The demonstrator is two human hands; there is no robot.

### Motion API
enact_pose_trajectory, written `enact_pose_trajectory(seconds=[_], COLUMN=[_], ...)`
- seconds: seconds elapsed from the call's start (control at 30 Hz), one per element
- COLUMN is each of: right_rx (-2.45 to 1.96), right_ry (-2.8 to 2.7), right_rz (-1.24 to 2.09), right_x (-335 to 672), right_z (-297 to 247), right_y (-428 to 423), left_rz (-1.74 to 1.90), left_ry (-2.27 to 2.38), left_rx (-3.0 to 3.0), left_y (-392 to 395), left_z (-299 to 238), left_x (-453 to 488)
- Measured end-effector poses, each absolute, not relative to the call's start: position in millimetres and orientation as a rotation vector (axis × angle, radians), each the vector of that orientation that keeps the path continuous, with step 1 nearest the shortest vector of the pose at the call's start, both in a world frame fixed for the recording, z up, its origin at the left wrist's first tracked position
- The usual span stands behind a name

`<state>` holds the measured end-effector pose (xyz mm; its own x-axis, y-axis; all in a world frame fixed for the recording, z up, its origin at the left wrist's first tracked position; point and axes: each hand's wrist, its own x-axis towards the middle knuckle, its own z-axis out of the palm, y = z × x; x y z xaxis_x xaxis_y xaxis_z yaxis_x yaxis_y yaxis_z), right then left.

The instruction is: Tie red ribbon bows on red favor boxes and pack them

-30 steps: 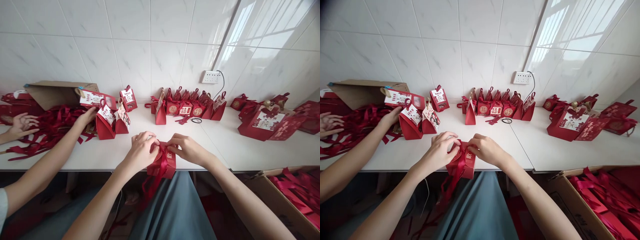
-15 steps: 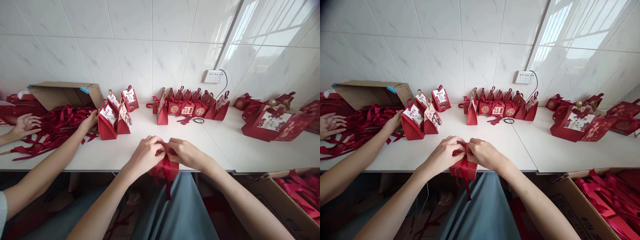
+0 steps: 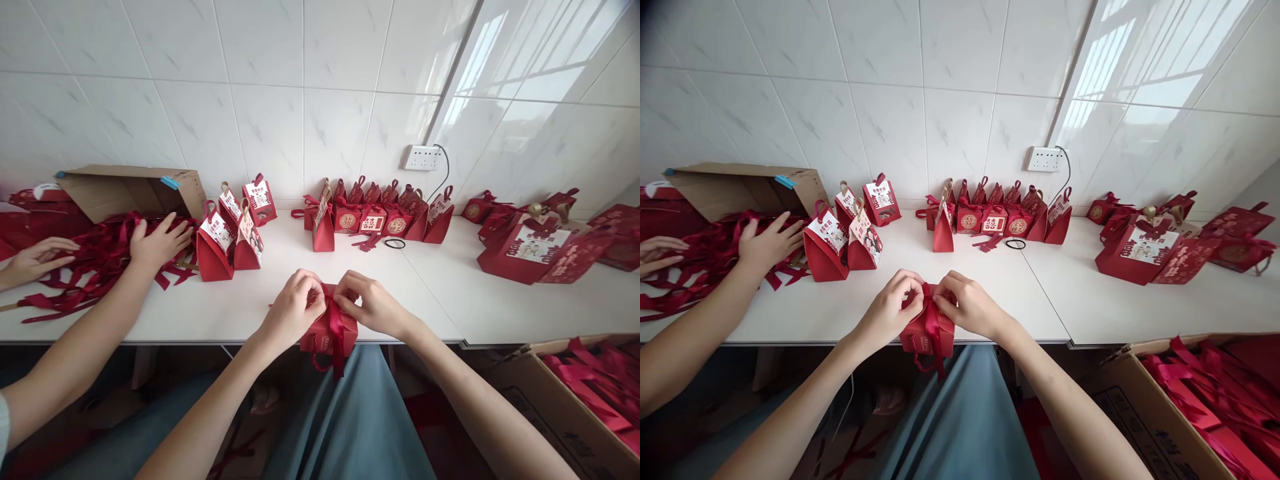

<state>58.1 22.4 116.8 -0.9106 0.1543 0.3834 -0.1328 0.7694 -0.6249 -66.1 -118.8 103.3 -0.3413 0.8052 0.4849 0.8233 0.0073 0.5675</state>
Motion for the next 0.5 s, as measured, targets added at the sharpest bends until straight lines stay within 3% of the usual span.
enact_pose_trajectory(seconds=[0.13,0.4,0.5], right_rx=[-0.094,-0.085,-0.111], right_ry=[-2.483,-2.543,-2.497], right_rz=[1.231,1.102,1.312], right_x=[58.4,53.6,52.0], right_z=[116.2,113.6,113.0], right_y=[25.3,22.1,26.8], left_rz=[-1.284,-1.193,-1.261], left_ry=[-2.272,-2.298,-2.287], left_rx=[-1.792,-1.861,-1.774], left_y=[-119.8,-113.0,-113.2], left_z=[101.8,107.3,105.0], left_x=[-68.8,-66.7,-65.5])
